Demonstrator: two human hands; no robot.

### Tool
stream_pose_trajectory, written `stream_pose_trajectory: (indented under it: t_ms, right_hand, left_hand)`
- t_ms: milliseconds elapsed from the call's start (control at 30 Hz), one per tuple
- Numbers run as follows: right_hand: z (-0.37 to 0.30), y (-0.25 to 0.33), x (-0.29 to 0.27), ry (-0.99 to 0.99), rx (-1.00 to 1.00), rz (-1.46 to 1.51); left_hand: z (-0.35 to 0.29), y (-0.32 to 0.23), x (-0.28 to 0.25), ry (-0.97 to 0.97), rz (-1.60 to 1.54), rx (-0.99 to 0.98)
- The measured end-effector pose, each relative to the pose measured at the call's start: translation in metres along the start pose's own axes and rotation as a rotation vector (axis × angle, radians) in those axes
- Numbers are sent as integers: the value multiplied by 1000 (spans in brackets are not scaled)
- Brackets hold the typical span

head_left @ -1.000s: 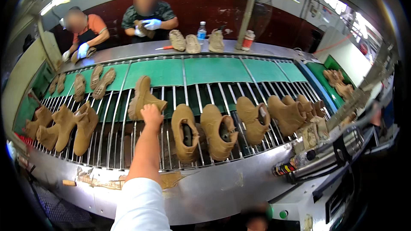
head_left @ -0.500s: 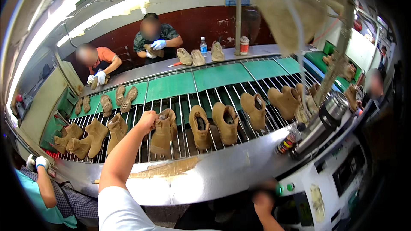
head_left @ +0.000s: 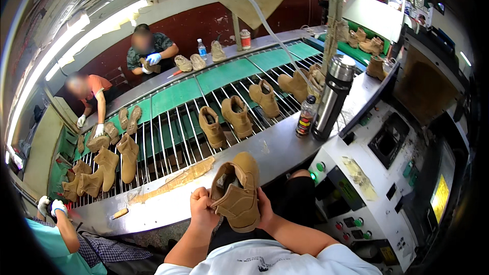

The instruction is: The person operates an industrial sole-pressing machine by placing boot uppers into the press, activating the cycle with buttons, and removing the boots to place them on a conveyor belt.

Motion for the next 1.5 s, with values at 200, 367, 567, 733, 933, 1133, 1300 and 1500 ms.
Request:
stream_pose_trajectory:
  t_ms: [200,367,567,733,933,1133,1300,1500]
  right_hand:
    - [-63,32,-42,-187,-199,-285]
    - [-106,102,-5,-264,-456,-687]
    - [-150,150,38,-429,-676,-1035]
    - [-163,150,47,-433,-672,-1152]
    - [-170,144,62,-370,-692,-1261]
    - [-183,173,71,-486,-759,-1306]
    - [-232,198,35,-704,-871,-1135]
    - [-327,266,60,-1257,-1015,-1223]
  left_hand:
    - [-30,23,11,210,590,-332]
    - [-37,16,64,593,1393,60]
    - [-22,60,59,532,1138,-219]
    - [-25,82,15,467,883,-322]
    - [-38,101,20,238,475,-416]
    - [-24,146,33,153,101,-547]
    - [-17,187,62,149,105,-598]
    - [53,182,-28,13,298,-369]
Point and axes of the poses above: each hand's wrist, its own z-axis towards the middle knuckle, its own x-axis out of the palm, y = z × x, the point moved 9 cm from there along z, towards the middle knuckle, and after that the axes turned 14 degrees about -z, right-handed, at the moved point
